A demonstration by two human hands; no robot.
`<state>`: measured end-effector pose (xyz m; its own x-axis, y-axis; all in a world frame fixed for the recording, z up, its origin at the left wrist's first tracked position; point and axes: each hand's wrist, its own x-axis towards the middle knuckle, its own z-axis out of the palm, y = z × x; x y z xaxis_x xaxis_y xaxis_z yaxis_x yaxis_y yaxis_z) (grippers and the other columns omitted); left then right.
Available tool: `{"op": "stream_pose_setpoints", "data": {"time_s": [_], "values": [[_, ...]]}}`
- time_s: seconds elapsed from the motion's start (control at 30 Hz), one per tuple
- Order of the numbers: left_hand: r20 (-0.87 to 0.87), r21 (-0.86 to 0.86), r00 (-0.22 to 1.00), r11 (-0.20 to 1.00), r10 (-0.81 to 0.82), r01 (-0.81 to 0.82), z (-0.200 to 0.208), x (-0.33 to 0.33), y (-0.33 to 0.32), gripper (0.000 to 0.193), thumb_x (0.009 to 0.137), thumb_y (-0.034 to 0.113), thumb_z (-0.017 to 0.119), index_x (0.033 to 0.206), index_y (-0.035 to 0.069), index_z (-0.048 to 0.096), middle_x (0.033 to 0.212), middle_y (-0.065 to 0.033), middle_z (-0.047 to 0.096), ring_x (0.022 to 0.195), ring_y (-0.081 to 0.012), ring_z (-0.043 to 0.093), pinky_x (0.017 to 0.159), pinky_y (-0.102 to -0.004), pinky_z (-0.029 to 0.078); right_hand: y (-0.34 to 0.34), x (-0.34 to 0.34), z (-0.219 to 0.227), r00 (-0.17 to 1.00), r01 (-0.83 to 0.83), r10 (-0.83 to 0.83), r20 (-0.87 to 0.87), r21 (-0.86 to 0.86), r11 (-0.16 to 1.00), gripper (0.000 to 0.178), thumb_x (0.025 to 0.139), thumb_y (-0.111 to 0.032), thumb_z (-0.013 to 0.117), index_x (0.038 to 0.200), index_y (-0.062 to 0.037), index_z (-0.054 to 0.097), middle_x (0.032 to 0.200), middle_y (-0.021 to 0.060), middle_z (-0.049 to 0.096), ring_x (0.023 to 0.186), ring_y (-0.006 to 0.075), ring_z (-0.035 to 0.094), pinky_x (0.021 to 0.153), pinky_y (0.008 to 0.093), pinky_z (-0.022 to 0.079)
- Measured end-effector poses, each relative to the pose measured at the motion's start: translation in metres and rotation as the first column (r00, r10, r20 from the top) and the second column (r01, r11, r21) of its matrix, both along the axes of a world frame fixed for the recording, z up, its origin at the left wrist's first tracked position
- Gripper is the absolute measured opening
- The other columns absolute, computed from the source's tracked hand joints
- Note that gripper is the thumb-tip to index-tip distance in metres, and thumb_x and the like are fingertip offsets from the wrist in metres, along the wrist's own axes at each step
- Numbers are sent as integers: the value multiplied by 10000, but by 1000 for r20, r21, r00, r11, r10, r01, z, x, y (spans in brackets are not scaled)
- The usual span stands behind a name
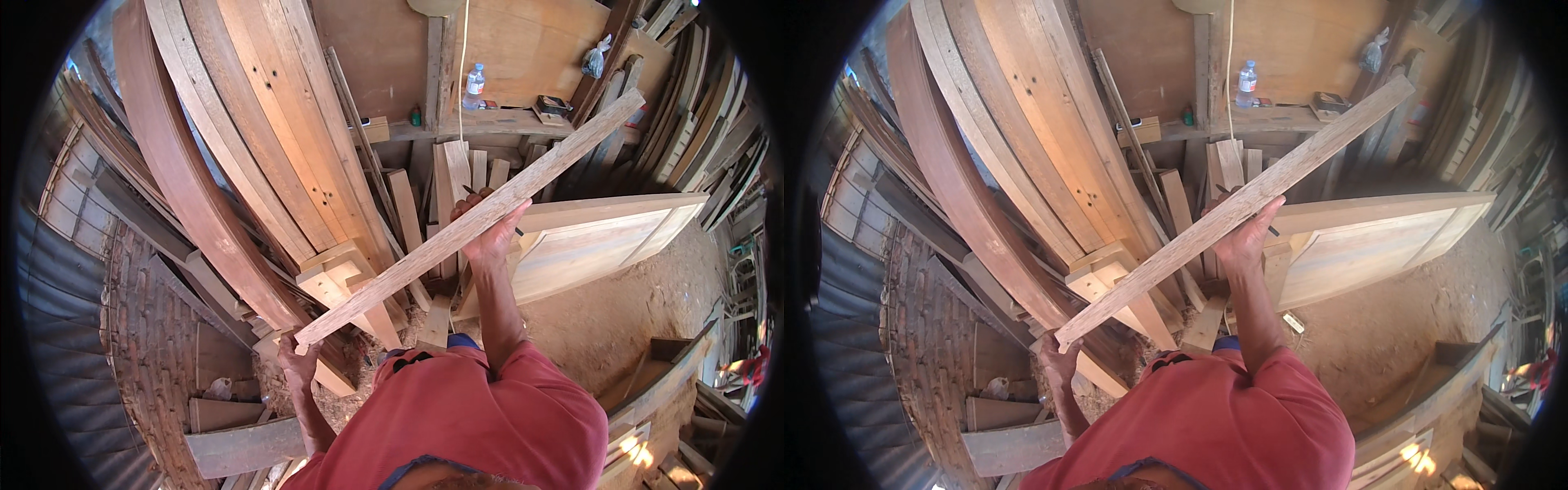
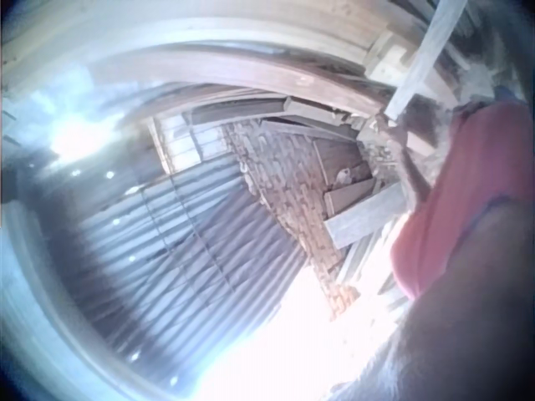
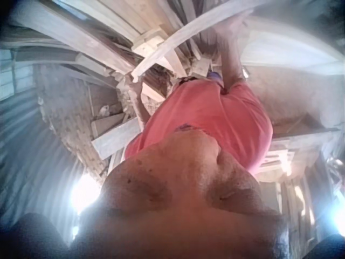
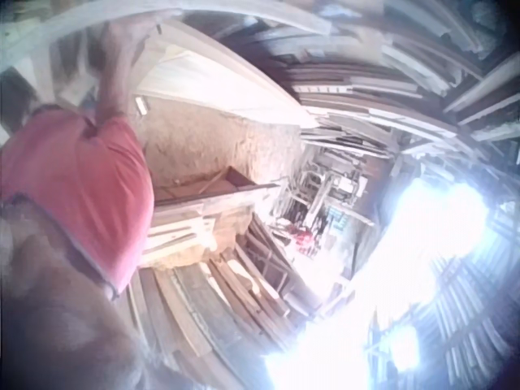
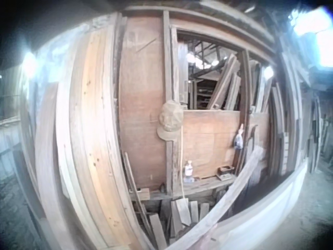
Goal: The person measures a wooden plank with a tape measure, marks it with a pen, and then sorts through a pile of wooden planks, picking up and inspecting several pieces before placing them back or moving them aside.
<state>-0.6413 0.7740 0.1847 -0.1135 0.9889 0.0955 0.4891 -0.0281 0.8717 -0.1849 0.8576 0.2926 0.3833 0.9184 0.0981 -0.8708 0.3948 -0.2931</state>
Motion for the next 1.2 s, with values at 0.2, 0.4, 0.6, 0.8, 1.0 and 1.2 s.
{"op": "stream_pose_setpoints", "data": {"time_s": [0.2,0.4,0.6,0.8,1.0,1.2], "values": [[454,41,881,991,-133,128,-12,27,8,584,856,112,909,1327,18,576,1220,-92,696,1120,-178,651,986,-354,541,2,3,7,994,93,-90,67,-39,995,841,863,-925,496,983,-112,671,810,67,661,771,254,597,748,422,513],[488,144,849,978,-203,151,-23,33,18,598,933,220,859,1384,8,528,1279,-92,665,1180,-196,627,1050,-367,495,0,9,3,982,166,-158,101,-79,983,808,920,-857,504,1307,-152,578,1115,61,656,1017,269,633,905,461,545],[451,168,883,984,-127,55,-39,33,25,668,998,422,753,1427,-14,484,1234,-96,660,1120,-190,618,987,-371,498,-9,6,15,950,265,-243,195,-98,959,824,1003,-735,526,1539,-114,446,1417,103,592,1308,294,576,1127,494,476],[740,42,672,996,25,-83,-32,35,44,544,1098,386,586,1460,-6,482,1293,-117,651,1160,-209,638,975,-390,537,-30,18,23,983,-36,17,182,101,994,708,1056,-475,620,1574,-45,403,1553,140,534,1431,307,529,1218,491,428],[937,60,335,991,-98,124,-7,28,36,610,992,211,749,1503,29,469,1406,-116,639,1279,-293,652,1061,-481,566,-32,26,12,966,108,-79,247,-104,989,551,1065,-290,634,1513,-12,476,1525,129,576,1433,263,533,1233,452,410],[918,182,324,969,-229,168,17,20,26,799,918,224,786,1574,-4,391,1456,-147,601,1322,-311,621,1087,-483,536,-37,28,-4,976,58,-34,213,-107,993,482,1044,-257,656,1448,-19,544,1461,111,633,1393,249,573,1211,435,435]]}}
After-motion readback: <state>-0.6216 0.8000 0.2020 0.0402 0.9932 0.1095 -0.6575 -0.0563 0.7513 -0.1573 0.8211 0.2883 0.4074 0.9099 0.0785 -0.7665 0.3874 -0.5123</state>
